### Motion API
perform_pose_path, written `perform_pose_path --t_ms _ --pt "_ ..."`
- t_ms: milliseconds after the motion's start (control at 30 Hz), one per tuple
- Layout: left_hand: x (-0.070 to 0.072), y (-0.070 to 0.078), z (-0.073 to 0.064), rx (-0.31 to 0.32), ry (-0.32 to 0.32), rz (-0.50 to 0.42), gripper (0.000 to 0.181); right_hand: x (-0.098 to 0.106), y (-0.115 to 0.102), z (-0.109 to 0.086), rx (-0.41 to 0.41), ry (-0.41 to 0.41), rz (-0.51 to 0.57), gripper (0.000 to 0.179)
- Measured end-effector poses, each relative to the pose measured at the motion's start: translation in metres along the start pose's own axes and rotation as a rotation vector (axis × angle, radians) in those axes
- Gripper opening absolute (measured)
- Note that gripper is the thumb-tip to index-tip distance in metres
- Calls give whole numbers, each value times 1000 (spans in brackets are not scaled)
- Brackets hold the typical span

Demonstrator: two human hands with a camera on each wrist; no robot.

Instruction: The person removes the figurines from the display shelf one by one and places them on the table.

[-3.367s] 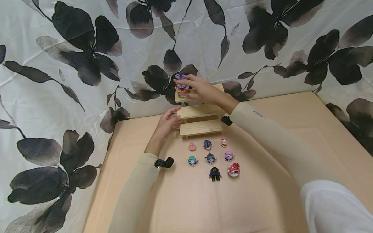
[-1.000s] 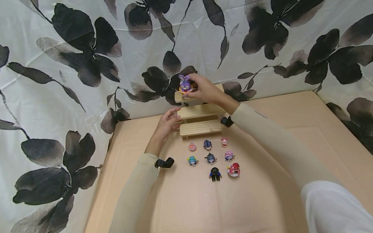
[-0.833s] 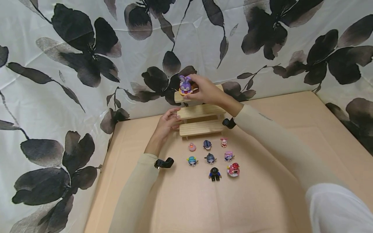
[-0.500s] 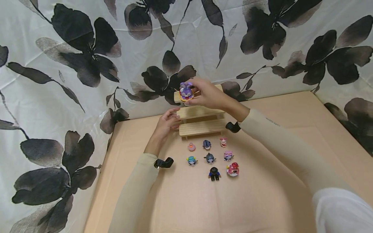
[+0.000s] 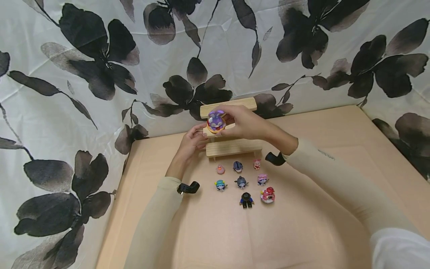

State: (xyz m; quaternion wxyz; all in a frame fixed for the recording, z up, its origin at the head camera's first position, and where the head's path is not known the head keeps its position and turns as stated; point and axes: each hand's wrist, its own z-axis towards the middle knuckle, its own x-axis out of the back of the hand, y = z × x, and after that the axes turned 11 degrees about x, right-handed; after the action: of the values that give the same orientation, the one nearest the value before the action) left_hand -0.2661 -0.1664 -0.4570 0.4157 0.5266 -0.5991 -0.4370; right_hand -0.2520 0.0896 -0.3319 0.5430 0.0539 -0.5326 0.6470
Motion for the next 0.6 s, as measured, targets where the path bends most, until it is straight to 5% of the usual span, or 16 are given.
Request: perform_pose_path --t_ms 600 --pt "0 -1 -3 -26 -4 14 40 -25 -30 -43 28 -68 61 52"
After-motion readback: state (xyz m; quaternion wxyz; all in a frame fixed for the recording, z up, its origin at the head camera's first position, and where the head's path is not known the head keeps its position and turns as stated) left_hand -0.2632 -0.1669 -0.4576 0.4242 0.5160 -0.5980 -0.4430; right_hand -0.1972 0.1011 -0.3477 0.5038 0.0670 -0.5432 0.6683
